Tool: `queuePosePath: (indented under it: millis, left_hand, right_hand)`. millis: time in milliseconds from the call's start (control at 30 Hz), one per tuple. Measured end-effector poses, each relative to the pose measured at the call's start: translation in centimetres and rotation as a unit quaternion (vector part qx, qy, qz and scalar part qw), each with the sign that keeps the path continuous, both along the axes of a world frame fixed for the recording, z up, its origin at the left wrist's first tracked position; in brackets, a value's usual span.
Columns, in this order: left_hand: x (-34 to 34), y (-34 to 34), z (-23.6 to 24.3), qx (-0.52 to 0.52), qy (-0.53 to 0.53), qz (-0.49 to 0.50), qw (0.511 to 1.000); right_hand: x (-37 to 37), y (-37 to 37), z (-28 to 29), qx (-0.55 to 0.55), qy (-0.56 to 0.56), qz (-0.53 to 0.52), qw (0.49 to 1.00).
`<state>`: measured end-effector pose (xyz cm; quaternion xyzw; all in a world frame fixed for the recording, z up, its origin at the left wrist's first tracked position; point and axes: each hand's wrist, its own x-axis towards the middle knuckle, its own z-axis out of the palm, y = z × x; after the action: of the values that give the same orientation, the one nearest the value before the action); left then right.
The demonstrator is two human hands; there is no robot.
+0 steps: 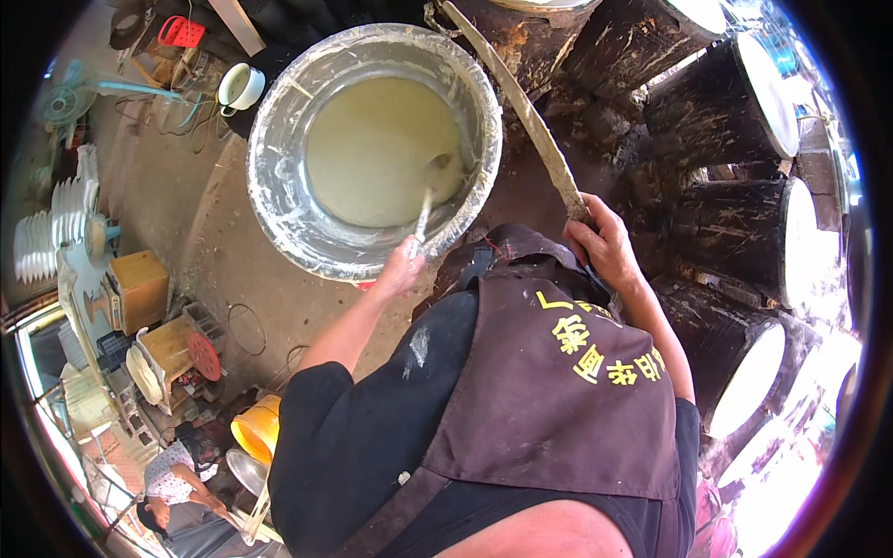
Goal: The person ladles batter from a large metal bowl onto several hot round griddles, spreads it into thin circles, and removes cooked sheets with a spatula. The person stacks the finished sheets on a nearby surface.
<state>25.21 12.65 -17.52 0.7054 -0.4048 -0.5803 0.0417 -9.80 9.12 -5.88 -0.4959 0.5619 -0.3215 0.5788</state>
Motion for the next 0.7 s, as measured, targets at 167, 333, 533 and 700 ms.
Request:
queuePosePath:
  millis: [167,333,533,700]
  left_hand:
    - [7.1,-0.6,-5.2,-0.289,-0.050,-0.094,0.951]
    - [7.7,0.2,-3.2,-0.214,-0.067,-0.195,0.955]
    - [6.4,-11.6,-0.1,-0.184,-0.245,-0.377,0.874]
    - [10.9,-8.2,-7.0,-0.297,-0.166,-0.396,0.853]
  right_hand:
    - [-0.5,0.4,-1.5,0.030,-0.023,-0.088,0.995]
    - [-1.8,2.2,-2.8,0.078,0.000,-0.142,0.987]
    - [-0.1,2.6,-3.3,0.090,0.009,-0.104,0.990]
    - [-1.8,4.8,-4.3,0.098,0.032,-0.134,0.986]
